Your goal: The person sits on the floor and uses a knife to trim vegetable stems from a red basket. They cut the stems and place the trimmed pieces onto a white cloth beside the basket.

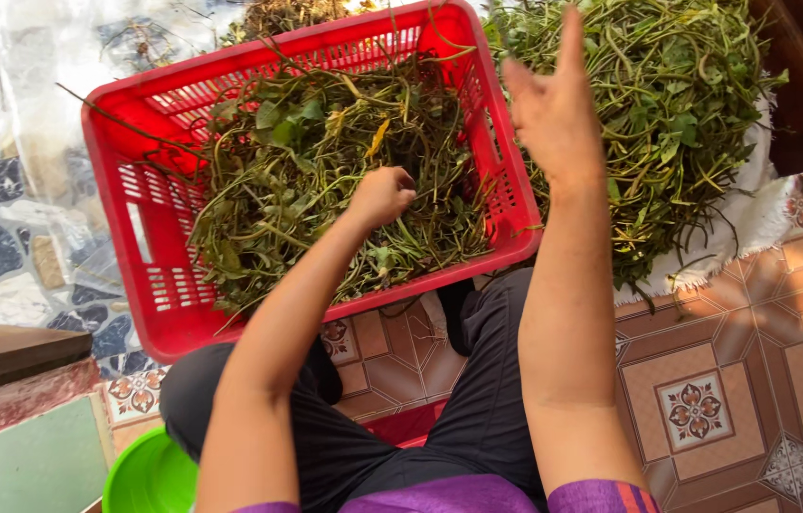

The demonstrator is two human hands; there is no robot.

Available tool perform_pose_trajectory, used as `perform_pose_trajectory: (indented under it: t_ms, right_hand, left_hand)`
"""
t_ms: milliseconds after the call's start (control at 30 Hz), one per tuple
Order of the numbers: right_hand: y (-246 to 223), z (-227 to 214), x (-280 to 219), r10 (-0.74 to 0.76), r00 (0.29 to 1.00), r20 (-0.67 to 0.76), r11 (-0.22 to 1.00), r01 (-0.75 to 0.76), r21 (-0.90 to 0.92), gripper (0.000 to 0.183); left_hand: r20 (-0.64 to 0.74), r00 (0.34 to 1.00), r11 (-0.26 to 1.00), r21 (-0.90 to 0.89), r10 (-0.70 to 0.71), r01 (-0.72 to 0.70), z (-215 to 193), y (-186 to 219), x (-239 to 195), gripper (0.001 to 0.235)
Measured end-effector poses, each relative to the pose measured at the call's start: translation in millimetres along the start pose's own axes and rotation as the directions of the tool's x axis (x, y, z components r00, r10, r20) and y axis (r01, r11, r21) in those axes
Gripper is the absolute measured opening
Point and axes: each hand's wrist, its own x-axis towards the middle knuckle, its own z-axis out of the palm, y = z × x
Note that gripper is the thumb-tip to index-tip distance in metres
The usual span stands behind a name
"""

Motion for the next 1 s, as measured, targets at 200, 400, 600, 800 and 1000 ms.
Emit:
perform_pose_trajectory:
  t_ms: [200,400,600,800,1000]
  right_hand:
    - [3.4,14.8,6.6,-0.302,0.945,0.123,0.949,0.310,-0.054,0.069]
    - [-1.5,10.7,12.8,-0.294,0.944,0.152,0.926,0.320,-0.198,0.057]
    - [-9.0,13.3,14.5,-0.244,0.956,0.162,0.903,0.285,-0.322,0.044]
    - [-4.8,23.6,13.3,-0.427,0.890,0.158,0.802,0.454,-0.389,0.042]
    - [-10.4,23.6,15.3,-0.385,0.909,0.161,0.816,0.417,-0.400,0.041]
  left_hand:
    - [-0.077,0.944,0.917,0.222,-0.322,0.331,82.6,9.3,43.2,0.037]
    - [-0.060,0.943,0.862,0.390,-0.326,0.323,112.2,-19.9,62.1,0.025]
    - [-0.289,0.936,0.942,0.207,-0.199,0.264,103.6,-24.9,56.7,0.041]
    - [-0.059,0.936,0.874,0.341,-0.346,0.345,122.4,-25.4,73.9,0.067]
    - [-0.071,0.973,0.976,-0.024,-0.220,0.219,116.6,-52.4,77.8,0.032]
